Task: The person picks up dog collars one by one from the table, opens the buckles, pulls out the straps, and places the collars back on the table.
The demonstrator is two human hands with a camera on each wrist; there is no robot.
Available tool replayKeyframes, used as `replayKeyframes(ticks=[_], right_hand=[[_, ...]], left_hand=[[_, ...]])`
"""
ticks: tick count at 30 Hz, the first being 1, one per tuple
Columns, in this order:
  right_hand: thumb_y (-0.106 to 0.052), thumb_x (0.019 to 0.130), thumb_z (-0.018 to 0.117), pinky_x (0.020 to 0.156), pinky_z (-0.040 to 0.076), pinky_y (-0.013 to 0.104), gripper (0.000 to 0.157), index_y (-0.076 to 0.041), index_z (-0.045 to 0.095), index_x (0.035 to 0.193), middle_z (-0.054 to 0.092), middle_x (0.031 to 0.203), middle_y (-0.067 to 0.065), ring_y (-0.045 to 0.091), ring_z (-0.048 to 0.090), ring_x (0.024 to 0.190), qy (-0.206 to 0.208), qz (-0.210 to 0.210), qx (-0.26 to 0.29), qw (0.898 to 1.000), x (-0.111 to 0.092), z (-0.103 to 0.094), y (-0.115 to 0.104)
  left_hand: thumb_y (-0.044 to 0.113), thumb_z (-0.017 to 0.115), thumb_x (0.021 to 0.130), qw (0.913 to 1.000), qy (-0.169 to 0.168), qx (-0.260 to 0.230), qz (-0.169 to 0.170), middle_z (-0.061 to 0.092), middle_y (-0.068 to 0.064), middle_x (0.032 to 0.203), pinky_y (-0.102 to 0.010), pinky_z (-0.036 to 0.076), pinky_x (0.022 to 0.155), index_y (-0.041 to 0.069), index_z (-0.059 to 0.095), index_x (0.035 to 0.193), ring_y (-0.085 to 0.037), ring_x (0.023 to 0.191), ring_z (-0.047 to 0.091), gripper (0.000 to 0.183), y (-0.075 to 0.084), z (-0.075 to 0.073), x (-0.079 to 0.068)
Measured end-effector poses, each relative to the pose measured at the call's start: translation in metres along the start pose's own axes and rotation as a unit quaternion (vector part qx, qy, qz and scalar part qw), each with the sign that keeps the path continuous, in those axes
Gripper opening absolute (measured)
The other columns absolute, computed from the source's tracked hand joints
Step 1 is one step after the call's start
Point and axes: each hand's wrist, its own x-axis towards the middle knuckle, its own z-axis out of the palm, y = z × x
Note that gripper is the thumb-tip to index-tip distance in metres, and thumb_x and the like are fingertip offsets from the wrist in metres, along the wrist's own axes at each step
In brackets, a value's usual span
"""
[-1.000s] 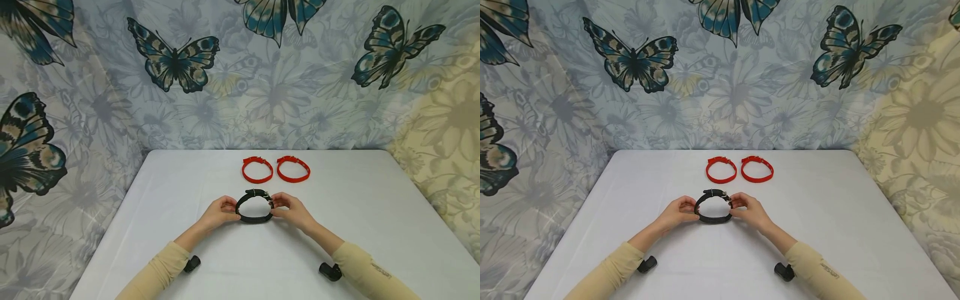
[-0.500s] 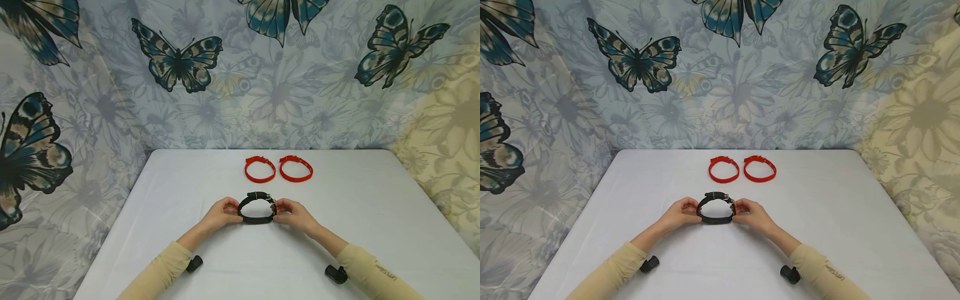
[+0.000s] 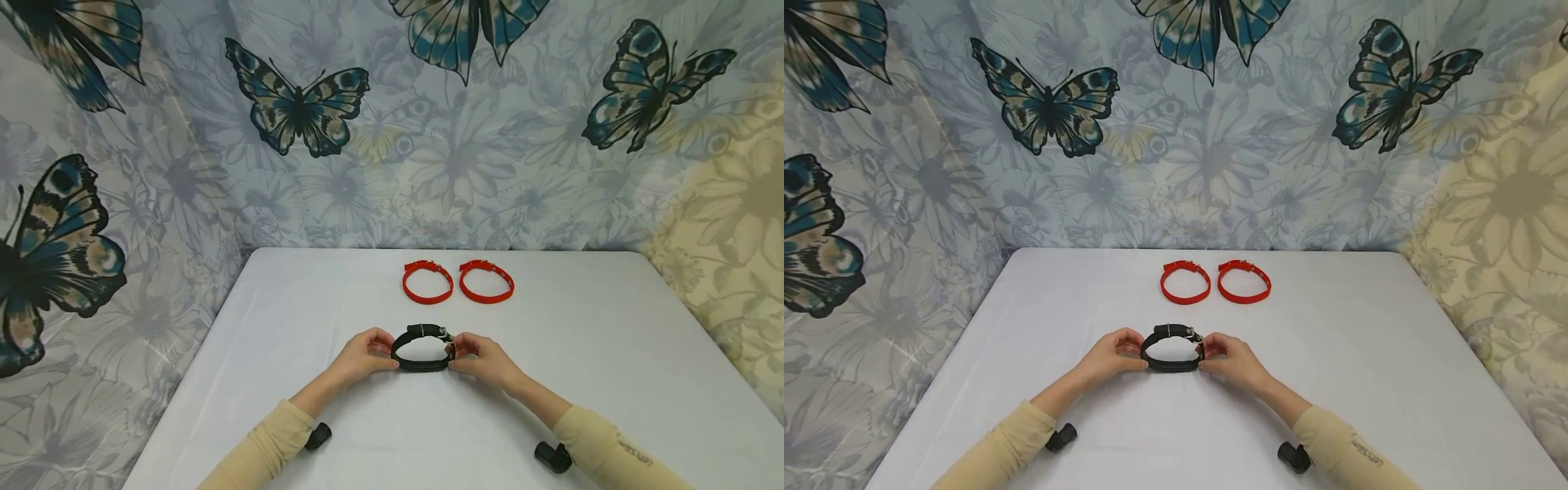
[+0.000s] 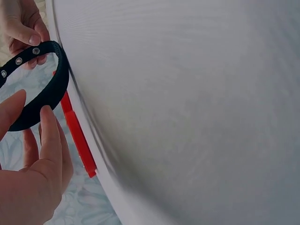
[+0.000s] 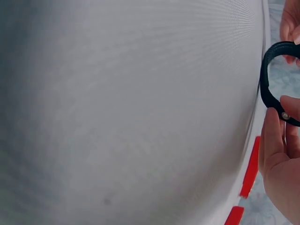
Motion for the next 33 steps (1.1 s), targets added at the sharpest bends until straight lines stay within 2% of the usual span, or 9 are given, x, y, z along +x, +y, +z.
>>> replayKeyframes(ticks=[9,17,26,33], right_hand=[[-0.013,0.084,0.076,0.078,0.047,0.026,0.026,-0.004,0.064,0.106,0.065,0.098,0.005,0.018,0.058,0.092,-0.01,-0.012,0.02,1.0,-0.003,-0.001,-0.002],[-0.015,0.085,0.076,0.08,0.046,0.024,0.031,-0.002,0.064,0.11,0.067,0.106,0.009,0.017,0.058,0.094,-0.014,-0.015,0.04,0.999,-0.003,-0.002,-0.002],[-0.02,0.083,0.078,0.089,0.043,0.04,0.033,-0.005,0.065,0.11,0.066,0.098,0.004,0.021,0.059,0.098,0.001,-0.008,0.045,0.999,-0.002,-0.006,-0.006],[-0.021,0.084,0.078,0.089,0.044,0.04,0.028,-0.008,0.066,0.106,0.065,0.096,0.004,0.02,0.06,0.097,0.012,-0.002,0.045,0.999,-0.001,-0.008,-0.011]], left_hand=[[0.009,0.082,0.077,0.9997,0.005,0.001,0.025,0.068,-0.001,0.1,-0.036,0.046,0.089,0.007,0.066,0.109,-0.016,0.095,0.064,0.036,0.002,0.0,-0.001],[0.009,0.081,0.078,0.9995,0.006,0.009,0.03,0.068,-0.001,0.099,-0.035,0.047,0.089,0.006,0.066,0.107,-0.015,0.093,0.064,0.033,0.005,-0.001,-0.002],[0.008,0.08,0.078,0.9994,0.007,0.0,0.034,0.068,-0.002,0.099,-0.036,0.048,0.088,0.004,0.065,0.108,-0.016,0.093,0.063,0.034,0.006,0.0,-0.003],[0.006,0.08,0.078,0.9993,0.013,-0.008,0.034,0.068,-0.003,0.1,-0.039,0.047,0.088,0.004,0.065,0.109,-0.018,0.094,0.063,0.035,0.007,0.001,-0.004]])
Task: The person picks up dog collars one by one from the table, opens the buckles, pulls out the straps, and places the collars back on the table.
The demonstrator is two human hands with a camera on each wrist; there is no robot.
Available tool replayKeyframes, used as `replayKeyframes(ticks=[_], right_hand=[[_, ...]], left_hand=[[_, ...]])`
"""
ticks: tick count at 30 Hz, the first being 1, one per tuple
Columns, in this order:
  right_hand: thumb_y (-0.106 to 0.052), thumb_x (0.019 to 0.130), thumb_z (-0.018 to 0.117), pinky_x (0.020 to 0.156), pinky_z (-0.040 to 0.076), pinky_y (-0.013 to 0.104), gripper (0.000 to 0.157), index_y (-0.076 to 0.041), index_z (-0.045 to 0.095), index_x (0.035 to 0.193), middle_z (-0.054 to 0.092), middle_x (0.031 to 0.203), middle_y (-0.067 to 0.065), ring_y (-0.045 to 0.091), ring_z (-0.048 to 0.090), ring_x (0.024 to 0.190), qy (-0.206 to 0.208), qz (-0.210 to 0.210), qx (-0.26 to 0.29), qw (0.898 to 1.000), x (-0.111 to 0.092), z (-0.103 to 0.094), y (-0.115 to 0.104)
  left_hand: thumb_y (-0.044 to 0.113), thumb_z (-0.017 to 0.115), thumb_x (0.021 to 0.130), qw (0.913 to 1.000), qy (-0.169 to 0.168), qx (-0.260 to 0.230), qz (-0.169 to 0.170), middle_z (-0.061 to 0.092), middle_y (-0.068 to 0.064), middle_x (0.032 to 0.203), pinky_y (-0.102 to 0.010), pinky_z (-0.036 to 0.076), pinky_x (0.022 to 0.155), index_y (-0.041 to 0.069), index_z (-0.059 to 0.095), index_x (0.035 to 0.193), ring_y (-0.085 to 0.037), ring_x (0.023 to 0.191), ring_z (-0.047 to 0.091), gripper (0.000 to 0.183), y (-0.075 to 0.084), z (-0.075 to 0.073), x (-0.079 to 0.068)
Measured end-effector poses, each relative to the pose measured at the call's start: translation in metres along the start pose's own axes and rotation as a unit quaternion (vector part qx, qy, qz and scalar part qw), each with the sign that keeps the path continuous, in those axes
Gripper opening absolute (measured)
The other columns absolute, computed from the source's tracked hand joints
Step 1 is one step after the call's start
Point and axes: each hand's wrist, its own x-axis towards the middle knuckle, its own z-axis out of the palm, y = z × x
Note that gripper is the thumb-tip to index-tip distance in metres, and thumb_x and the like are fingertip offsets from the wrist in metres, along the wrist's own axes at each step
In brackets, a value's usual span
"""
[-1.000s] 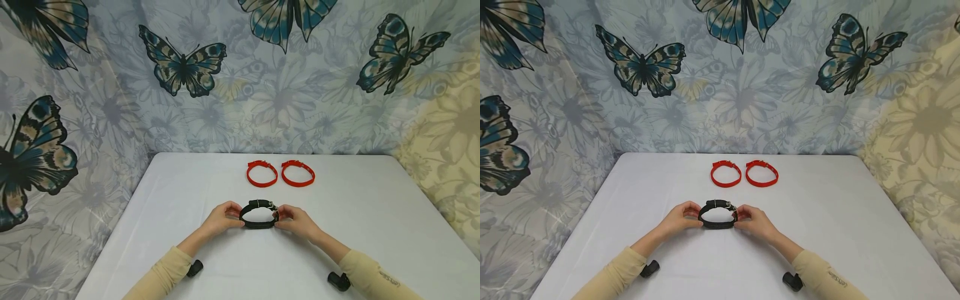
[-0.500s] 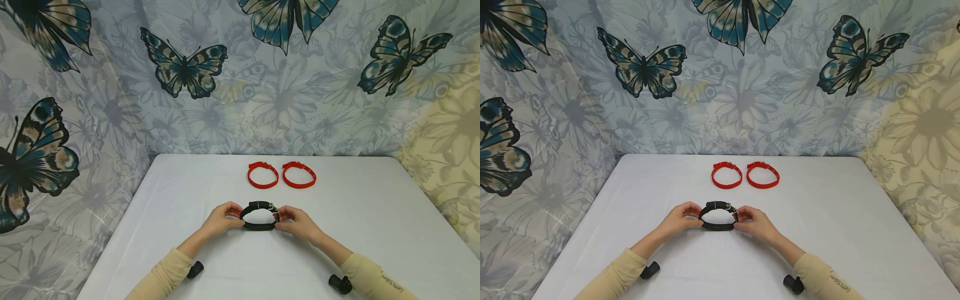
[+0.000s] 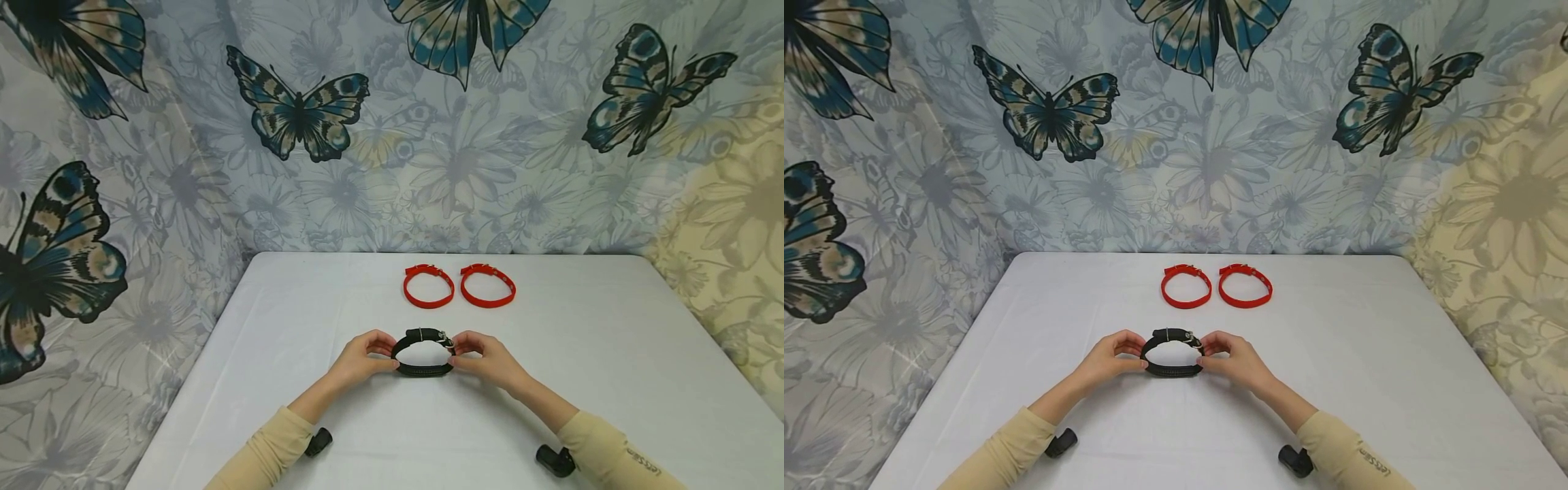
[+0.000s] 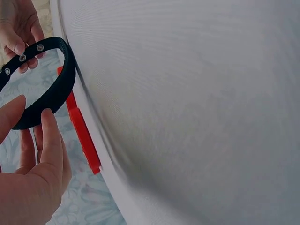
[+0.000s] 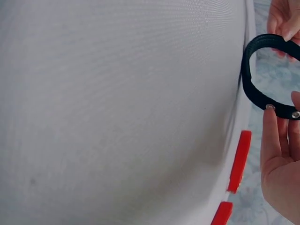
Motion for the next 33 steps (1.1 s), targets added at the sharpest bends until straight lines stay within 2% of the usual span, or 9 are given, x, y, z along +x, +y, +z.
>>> replayKeyframes(ticks=[8,13,17,27,33], right_hand=[[-0.021,0.085,0.077,0.088,0.046,0.038,0.026,-0.008,0.066,0.105,0.066,0.096,0.003,0.02,0.059,0.098,-0.003,0.001,-0.004,1.0,0.0011,-0.0002,0.0004],[-0.021,0.085,0.076,0.088,0.045,0.039,0.026,-0.008,0.065,0.104,0.065,0.096,0.004,0.021,0.059,0.097,-0.004,0.003,-0.009,1.0,0.0017,-0.0005,0.0007],[-0.021,0.085,0.076,0.087,0.045,0.039,0.025,-0.008,0.066,0.104,0.065,0.095,0.004,0.021,0.059,0.097,-0.004,0.006,-0.009,1.0,0.0019,-0.0003,0.0002],[-0.021,0.085,0.076,0.087,0.046,0.038,0.026,-0.009,0.066,0.105,0.066,0.096,0.003,0.021,0.059,0.097,-0.003,0.008,-0.005,1.0,0.0036,0.0019,0.0012],[-0.02,0.084,0.077,0.086,0.046,0.036,0.031,-0.009,0.065,0.111,0.065,0.098,0.005,0.02,0.059,0.098,0.001,0.017,0.008,1.0,0.0015,0.0021,-0.0041]], left_hand=[[0.009,0.081,0.077,0.9998,0.005,0.015,0.007,0.069,-0.002,0.099,-0.042,0.047,0.091,0.007,0.067,0.108,-0.018,0.093,0.064,0.034,-0.0012,-0.0015,0.0],[0.012,0.081,0.078,0.9996,0.004,0.017,0.023,0.069,-0.001,0.101,-0.036,0.049,0.086,0.009,0.067,0.11,-0.02,0.096,0.064,0.035,0.0006,-0.0044,0.0014],[0.016,0.082,0.079,0.9994,-0.005,0.017,0.029,0.069,0.0,0.101,-0.033,0.049,0.087,0.011,0.068,0.11,-0.017,0.097,0.064,0.034,0.0045,-0.0054,0.0036],[0.016,0.08,0.081,0.9984,-0.01,0.026,0.048,0.069,0.002,0.099,-0.039,0.049,0.087,0.012,0.069,0.109,-0.015,0.094,0.064,0.03,0.0038,-0.0046,0.0051],[0.016,0.08,0.081,0.9982,-0.01,0.025,0.054,0.069,0.001,0.1,-0.04,0.049,0.086,0.012,0.069,0.109,-0.015,0.095,0.064,0.03,0.0027,-0.0044,0.0054]])
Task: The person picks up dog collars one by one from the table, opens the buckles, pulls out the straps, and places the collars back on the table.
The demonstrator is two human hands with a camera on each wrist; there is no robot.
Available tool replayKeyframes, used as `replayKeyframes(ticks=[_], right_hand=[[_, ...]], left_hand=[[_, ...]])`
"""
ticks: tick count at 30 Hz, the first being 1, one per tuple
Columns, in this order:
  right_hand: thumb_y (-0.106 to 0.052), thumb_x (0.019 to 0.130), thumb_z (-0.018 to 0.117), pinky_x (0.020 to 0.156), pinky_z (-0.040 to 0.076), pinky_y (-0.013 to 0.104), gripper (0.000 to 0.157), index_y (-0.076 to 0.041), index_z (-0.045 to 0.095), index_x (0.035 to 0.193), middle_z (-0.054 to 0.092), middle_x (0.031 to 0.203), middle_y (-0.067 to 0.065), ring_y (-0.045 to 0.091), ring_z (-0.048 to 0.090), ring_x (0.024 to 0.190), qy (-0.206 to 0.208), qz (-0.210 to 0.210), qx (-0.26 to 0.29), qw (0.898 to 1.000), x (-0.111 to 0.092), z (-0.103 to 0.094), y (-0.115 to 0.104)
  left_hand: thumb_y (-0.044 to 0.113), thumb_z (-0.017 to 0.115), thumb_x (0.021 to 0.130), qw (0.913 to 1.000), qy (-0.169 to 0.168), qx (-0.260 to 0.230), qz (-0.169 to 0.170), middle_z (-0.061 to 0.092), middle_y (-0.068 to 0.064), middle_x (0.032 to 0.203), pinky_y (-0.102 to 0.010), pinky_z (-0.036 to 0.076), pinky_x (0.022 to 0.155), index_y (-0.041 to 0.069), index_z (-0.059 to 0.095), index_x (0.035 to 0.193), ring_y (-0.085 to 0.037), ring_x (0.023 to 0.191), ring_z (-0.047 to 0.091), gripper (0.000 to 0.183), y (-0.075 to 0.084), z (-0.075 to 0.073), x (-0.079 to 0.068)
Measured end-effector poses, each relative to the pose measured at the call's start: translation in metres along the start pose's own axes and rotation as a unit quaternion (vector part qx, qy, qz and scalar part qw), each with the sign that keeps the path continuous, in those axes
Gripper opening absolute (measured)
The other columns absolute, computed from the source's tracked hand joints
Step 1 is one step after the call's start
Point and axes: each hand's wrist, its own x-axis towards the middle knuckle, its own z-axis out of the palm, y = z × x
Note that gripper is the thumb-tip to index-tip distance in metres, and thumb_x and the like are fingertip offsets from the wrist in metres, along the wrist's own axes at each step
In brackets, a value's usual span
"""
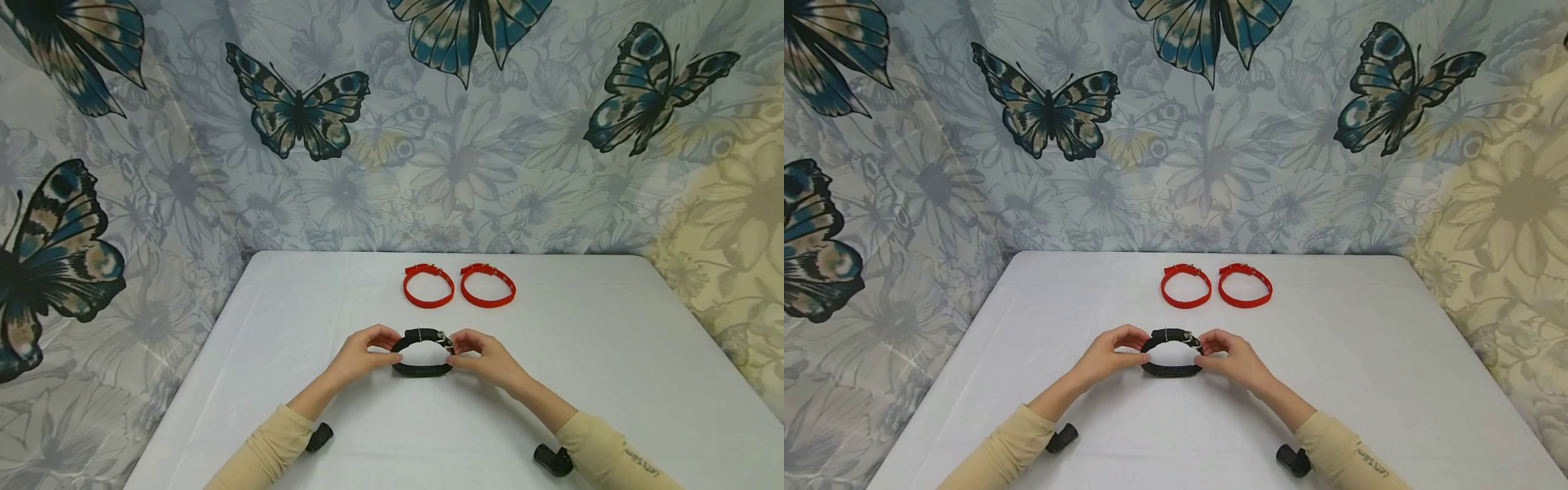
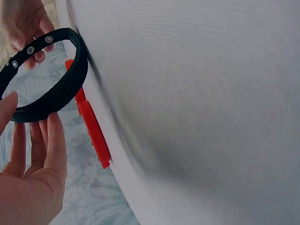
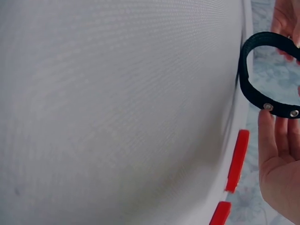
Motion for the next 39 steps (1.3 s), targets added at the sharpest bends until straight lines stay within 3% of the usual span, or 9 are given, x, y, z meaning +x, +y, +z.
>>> replayKeyframes(ticks=[7,14,20,23,26,30,39], right_hand=[[-0.026,0.085,0.077,0.086,0.045,0.036,0.037,-0.013,0.064,0.117,0.065,0.102,0.006,0.021,0.058,0.101,0.003,-0.012,-0.004,1.0,0.0,0.001,-0.006],[-0.035,0.083,0.078,0.086,0.044,0.038,0.031,-0.021,0.068,0.11,0.067,0.1,-0.001,0.019,0.059,0.103,0.014,-0.011,-0.018,1.0,0.006,0.0,-0.008],[-0.033,0.083,0.078,0.085,0.044,0.039,0.028,-0.02,0.069,0.107,0.068,0.099,-0.001,0.02,0.058,0.104,0.007,-0.008,-0.015,1.0,0.006,0.0,-0.009],[-0.032,0.084,0.078,0.085,0.044,0.038,0.027,-0.02,0.069,0.106,0.068,0.099,-0.001,0.021,0.058,0.104,0.003,-0.01,-0.014,1.0,0.006,0.0,-0.009],[-0.031,0.085,0.077,0.085,0.044,0.039,0.027,-0.018,0.068,0.107,0.068,0.099,0.0,0.021,0.058,0.104,-0.003,-0.015,-0.015,1.0,0.006,-0.001,-0.009],[-0.029,0.085,0.076,0.085,0.044,0.037,0.027,-0.016,0.068,0.107,0.068,0.1,0.0,0.02,0.058,0.104,-0.004,-0.012,-0.017,1.0,0.006,-0.001,-0.01],[-0.029,0.085,0.077,0.087,0.042,0.039,0.028,-0.016,0.068,0.108,0.067,0.1,0.0,0.02,0.057,0.104,0.0,-0.009,-0.021,1.0,0.005,0.0,-0.011]], left_hand=[[0.017,0.08,0.082,0.9999,0.004,0.006,-0.007,0.069,0.002,0.1,-0.035,0.049,0.085,0.014,0.069,0.109,-0.016,0.096,0.063,0.029,0.001,0.001,-0.001],[0.018,0.08,0.082,0.9999,0.008,0.013,-0.008,0.069,0.003,0.099,-0.035,0.049,0.085,0.014,0.069,0.109,-0.016,0.096,0.063,0.029,0.003,0.001,0.0],[0.013,0.08,0.081,1.0,0.004,0.004,-0.003,0.068,-0.001,0.098,-0.028,0.053,0.083,0.01,0.069,0.108,-0.016,0.095,0.064,0.029,0.009,0.001,0.0],[0.011,0.08,0.081,1.0,0.0,0.002,0.004,0.068,-0.006,0.1,-0.032,0.055,0.084,0.006,0.068,0.11,-0.023,0.097,0.064,0.031,0.012,0.002,0.001],[0.014,0.08,0.081,0.9996,0.003,0.025,0.01,0.069,-0.006,0.101,-0.035,0.055,0.085,0.008,0.068,0.11,-0.023,0.099,0.063,0.032,0.018,0.002,0.003],[0.022,0.081,0.081,0.9984,0.008,0.05,0.026,0.068,0.003,0.1,-0.028,0.054,0.082,0.013,0.069,0.108,-0.015,0.096,0.063,0.031,0.017,0.002,0.006],[0.02,0.08,0.083,0.9984,0.008,0.046,0.032,0.069,0.002,0.097,-0.024,0.054,0.079,0.012,0.07,0.106,-0.018,0.095,0.064,0.027,0.015,0.004,0.007]])
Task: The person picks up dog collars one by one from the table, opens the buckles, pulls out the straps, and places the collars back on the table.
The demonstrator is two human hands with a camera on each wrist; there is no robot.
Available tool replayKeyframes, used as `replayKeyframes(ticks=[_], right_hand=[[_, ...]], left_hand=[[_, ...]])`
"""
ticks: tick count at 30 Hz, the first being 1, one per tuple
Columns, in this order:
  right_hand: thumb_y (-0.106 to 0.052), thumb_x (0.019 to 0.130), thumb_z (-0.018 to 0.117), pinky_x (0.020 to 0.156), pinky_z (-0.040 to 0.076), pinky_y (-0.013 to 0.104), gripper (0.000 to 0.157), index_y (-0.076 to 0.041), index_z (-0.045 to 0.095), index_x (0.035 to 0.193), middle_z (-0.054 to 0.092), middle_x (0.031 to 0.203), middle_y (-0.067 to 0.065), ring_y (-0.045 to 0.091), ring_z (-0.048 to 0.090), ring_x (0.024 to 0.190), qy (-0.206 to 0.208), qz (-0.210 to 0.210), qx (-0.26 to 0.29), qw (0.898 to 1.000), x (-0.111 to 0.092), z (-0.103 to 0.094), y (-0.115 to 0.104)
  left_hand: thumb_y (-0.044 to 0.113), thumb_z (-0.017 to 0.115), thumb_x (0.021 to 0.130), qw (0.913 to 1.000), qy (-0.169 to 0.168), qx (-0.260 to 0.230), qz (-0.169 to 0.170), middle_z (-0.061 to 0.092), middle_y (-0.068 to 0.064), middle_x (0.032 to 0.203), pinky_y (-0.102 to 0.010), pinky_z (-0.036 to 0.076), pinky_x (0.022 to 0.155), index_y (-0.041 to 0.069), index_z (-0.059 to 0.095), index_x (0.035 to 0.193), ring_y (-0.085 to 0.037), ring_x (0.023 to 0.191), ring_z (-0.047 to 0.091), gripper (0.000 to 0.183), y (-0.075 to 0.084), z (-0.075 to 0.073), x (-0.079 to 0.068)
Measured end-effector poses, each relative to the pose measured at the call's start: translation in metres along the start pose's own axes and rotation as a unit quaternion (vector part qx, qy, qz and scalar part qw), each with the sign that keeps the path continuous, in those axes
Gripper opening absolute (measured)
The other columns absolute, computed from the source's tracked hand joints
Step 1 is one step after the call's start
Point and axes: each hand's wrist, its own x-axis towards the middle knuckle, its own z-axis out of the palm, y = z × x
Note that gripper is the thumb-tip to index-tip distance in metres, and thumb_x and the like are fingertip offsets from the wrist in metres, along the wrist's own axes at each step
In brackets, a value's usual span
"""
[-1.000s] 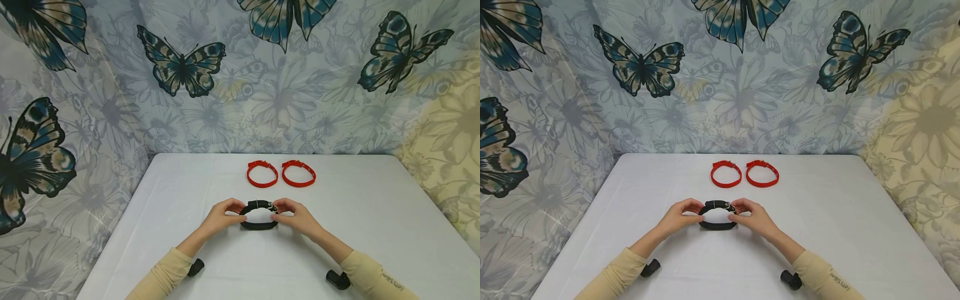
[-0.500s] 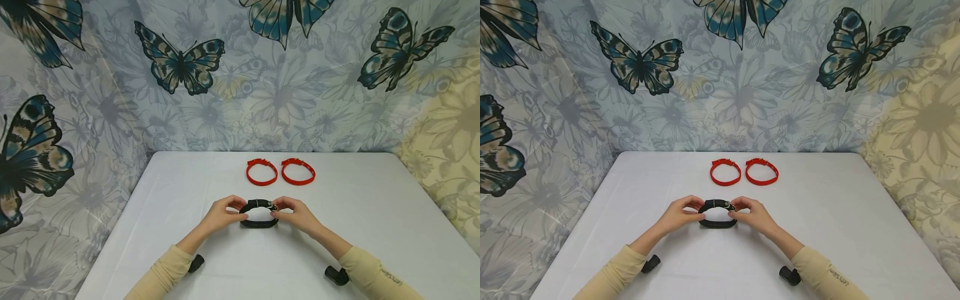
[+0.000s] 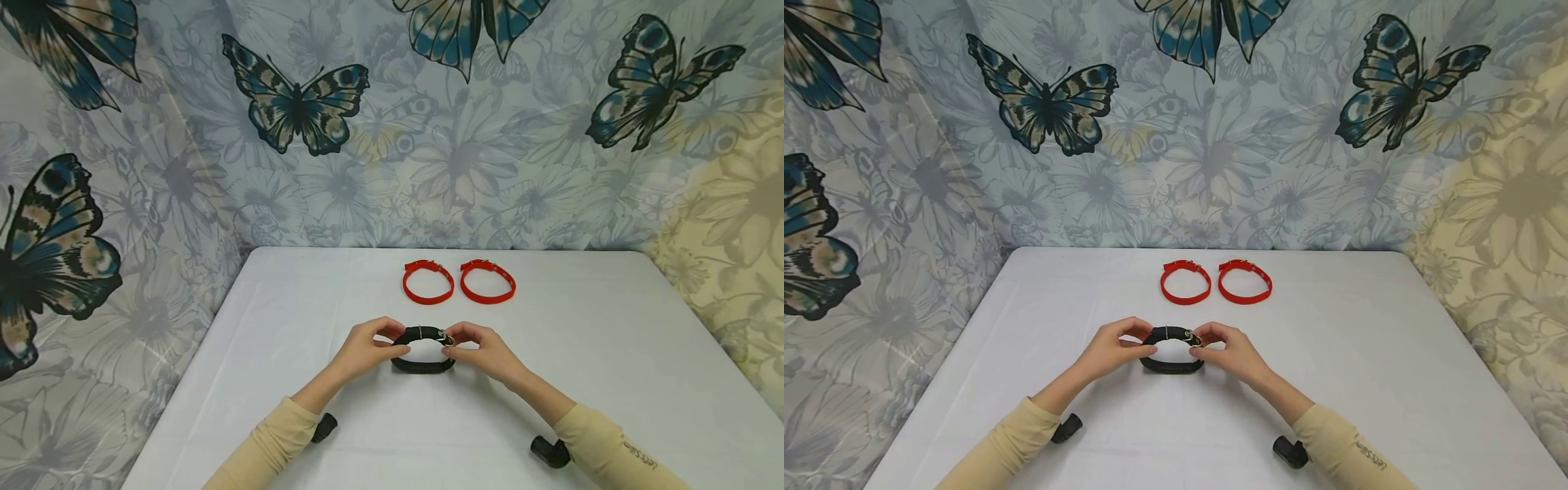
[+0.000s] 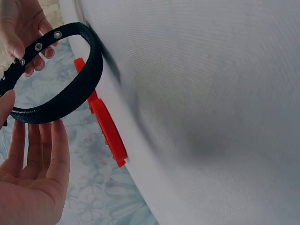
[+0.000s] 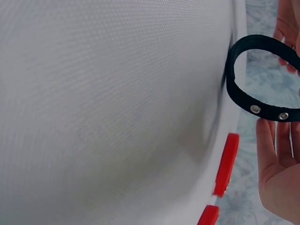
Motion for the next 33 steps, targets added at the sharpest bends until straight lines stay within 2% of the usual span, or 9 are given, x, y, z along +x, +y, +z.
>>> replayKeyframes(ticks=[6,11,17,19,26,33], right_hand=[[-0.033,0.082,0.079,0.085,0.046,0.039,0.035,-0.02,0.067,0.111,0.066,0.102,0.0,0.021,0.058,0.104,0.01,-0.013,0.0,1.0,0.002,0.001,-0.004],[-0.036,0.082,0.079,0.08,0.049,0.039,0.034,-0.021,0.067,0.111,0.066,0.103,0.0,0.024,0.058,0.102,0.016,-0.034,0.012,0.999,0.002,0.003,-0.009],[-0.034,0.084,0.077,0.082,0.051,0.041,0.03,-0.022,0.067,0.11,0.067,0.103,-0.001,0.023,0.06,0.1,0.016,-0.061,0.022,0.998,0.001,0.005,-0.013],[-0.033,0.085,0.077,0.084,0.052,0.04,0.028,-0.021,0.068,0.109,0.067,0.102,-0.002,0.022,0.06,0.099,0.014,-0.072,0.02,0.997,0.002,0.005,-0.013],[-0.031,0.086,0.076,0.084,0.054,0.037,0.024,-0.022,0.068,0.107,0.067,0.1,-0.003,0.021,0.061,0.096,0.014,-0.086,0.008,0.996,0.002,0.005,-0.015],[-0.032,0.086,0.076,0.083,0.054,0.034,0.024,-0.022,0.069,0.106,0.067,0.098,-0.002,0.019,0.061,0.095,0.011,-0.089,-0.003,0.996,0.003,0.003,-0.015]], left_hand=[[0.02,0.08,0.082,1.0,0.003,-0.004,0.002,0.069,0.001,0.097,-0.025,0.054,0.08,0.013,0.07,0.106,-0.019,0.096,0.064,0.027,-0.003,0.0,0.0],[0.015,0.08,0.082,0.9999,0.008,-0.008,0.0,0.069,0.001,0.097,-0.026,0.054,0.08,0.012,0.069,0.106,-0.017,0.095,0.064,0.026,-0.002,0.002,0.0],[0.003,0.077,0.082,0.9999,0.007,-0.013,0.003,0.069,-0.01,0.099,-0.039,0.055,0.083,0.003,0.068,0.107,-0.027,0.097,0.064,0.027,0.007,0.003,-0.002],[0.002,0.077,0.082,0.9999,0.007,-0.01,0.005,0.069,-0.011,0.099,-0.04,0.055,0.083,0.002,0.068,0.107,-0.028,0.097,0.064,0.026,0.009,0.003,-0.003],[0.014,0.078,0.083,0.9998,0.001,0.012,0.018,0.069,0.002,0.098,-0.028,0.055,0.082,0.011,0.069,0.107,-0.015,0.095,0.063,0.026,0.002,0.003,-0.001],[0.02,0.078,0.084,0.9977,-0.017,0.045,0.048,0.067,0.008,0.097,-0.028,0.054,0.082,0.016,0.068,0.109,-0.009,0.094,0.062,0.027,0.007,0.002,0.002]])
